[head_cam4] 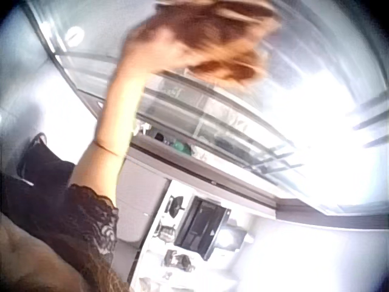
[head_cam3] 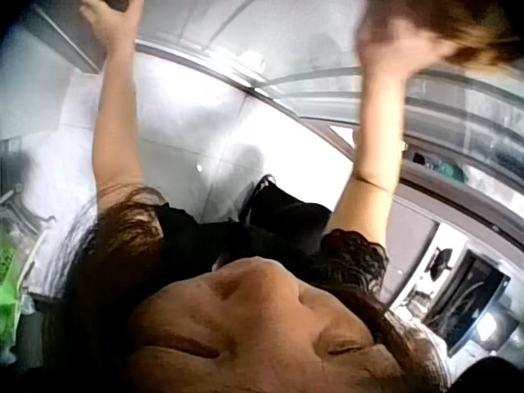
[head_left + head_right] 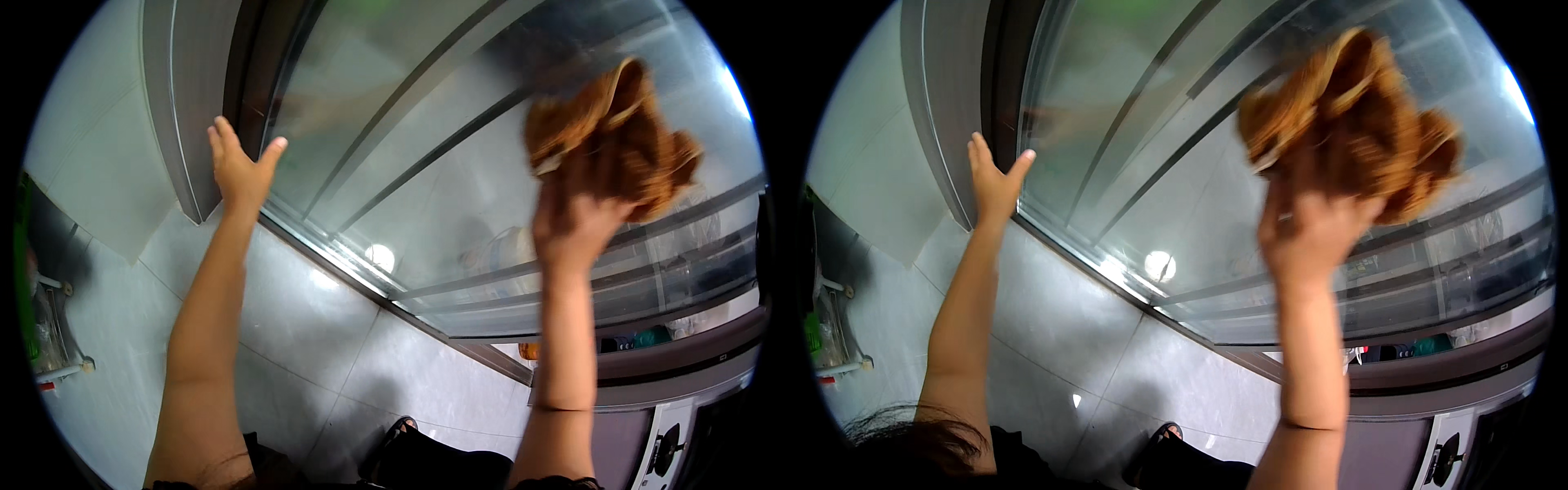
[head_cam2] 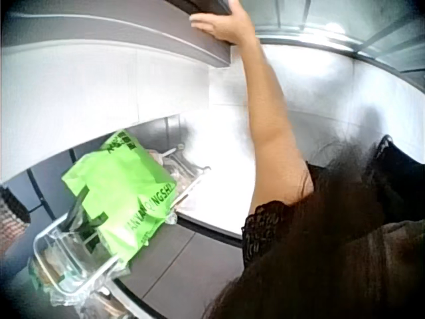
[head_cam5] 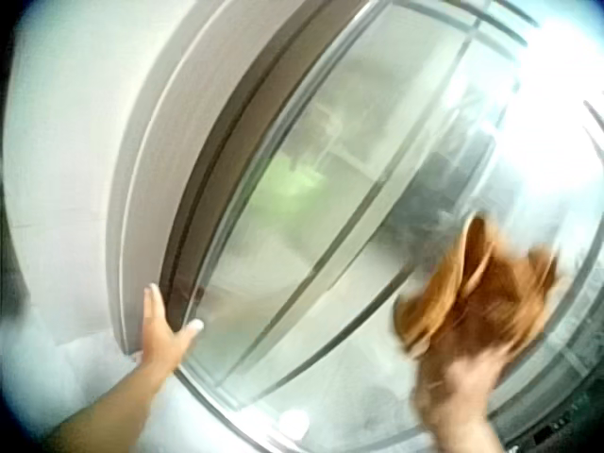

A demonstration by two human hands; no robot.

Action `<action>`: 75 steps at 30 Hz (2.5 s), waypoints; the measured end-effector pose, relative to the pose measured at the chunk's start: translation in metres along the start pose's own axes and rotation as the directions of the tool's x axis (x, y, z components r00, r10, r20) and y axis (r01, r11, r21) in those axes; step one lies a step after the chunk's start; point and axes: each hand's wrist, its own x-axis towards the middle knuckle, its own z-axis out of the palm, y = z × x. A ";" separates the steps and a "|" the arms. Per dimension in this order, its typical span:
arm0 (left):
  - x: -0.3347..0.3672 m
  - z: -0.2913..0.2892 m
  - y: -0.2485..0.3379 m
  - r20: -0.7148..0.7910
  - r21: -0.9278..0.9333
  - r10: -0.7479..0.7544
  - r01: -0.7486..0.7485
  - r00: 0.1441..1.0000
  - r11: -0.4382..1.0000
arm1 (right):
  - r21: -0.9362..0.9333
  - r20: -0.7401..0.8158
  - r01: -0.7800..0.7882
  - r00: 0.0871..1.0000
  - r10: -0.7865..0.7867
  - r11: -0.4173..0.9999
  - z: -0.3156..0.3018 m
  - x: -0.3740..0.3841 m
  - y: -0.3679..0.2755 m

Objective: The person wipes a large glass sliding door with a brown cloth, using both hands to reach different sections. They repeatedly wipe the glass surface and the metal frame, occasionally adjusting the cloth in their hands.

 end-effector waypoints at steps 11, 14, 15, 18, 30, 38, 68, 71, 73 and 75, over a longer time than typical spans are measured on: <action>-0.062 -0.009 0.108 0.431 0.048 0.199 -0.243 0.880 0.969 | 0.261 0.537 0.230 0.773 -0.339 0.938 -0.003 -0.095 0.004; -0.059 -0.015 0.105 0.421 0.069 0.177 -0.226 0.890 0.972 | 0.040 0.136 0.237 0.961 -0.241 0.971 -0.028 0.040 0.078; -0.060 -0.015 0.107 0.410 0.087 0.168 -0.221 0.897 0.971 | -0.004 0.144 0.092 0.985 -0.090 0.996 -0.032 0.071 0.106; -0.067 -0.001 0.112 0.379 0.051 0.202 -0.238 0.903 0.970 | -0.245 -0.298 0.038 0.948 -0.112 0.969 -0.038 0.154 0.145; -0.067 -0.007 0.125 0.515 0.113 0.064 -0.142 0.855 0.983 | 0.414 0.447 0.456 0.652 -0.613 0.788 0.031 -0.086 -0.034; -0.064 -0.009 0.121 0.469 0.116 0.064 -0.133 0.881 0.984 | -0.127 -0.054 0.156 0.985 -0.164 0.980 -0.063 0.126 0.099; -0.063 -0.005 0.109 0.431 0.096 0.063 -0.116 0.900 0.989 | -0.066 -0.057 0.083 0.995 -0.087 0.994 -0.086 0.067 0.159; -0.069 0.005 0.111 0.444 0.105 0.052 -0.109 0.895 0.988 | -0.227 -0.223 -0.058 0.975 0.006 0.972 -0.089 0.074 0.195; -0.071 0.009 0.109 0.401 0.090 0.061 -0.105 0.914 0.990 | -0.054 -0.175 -0.258 0.954 0.245 0.965 -0.075 0.115 0.169; -0.074 0.013 0.115 0.387 0.072 0.055 -0.089 0.921 0.993 | -0.089 -0.124 -0.368 0.926 0.356 0.926 -0.055 0.153 0.123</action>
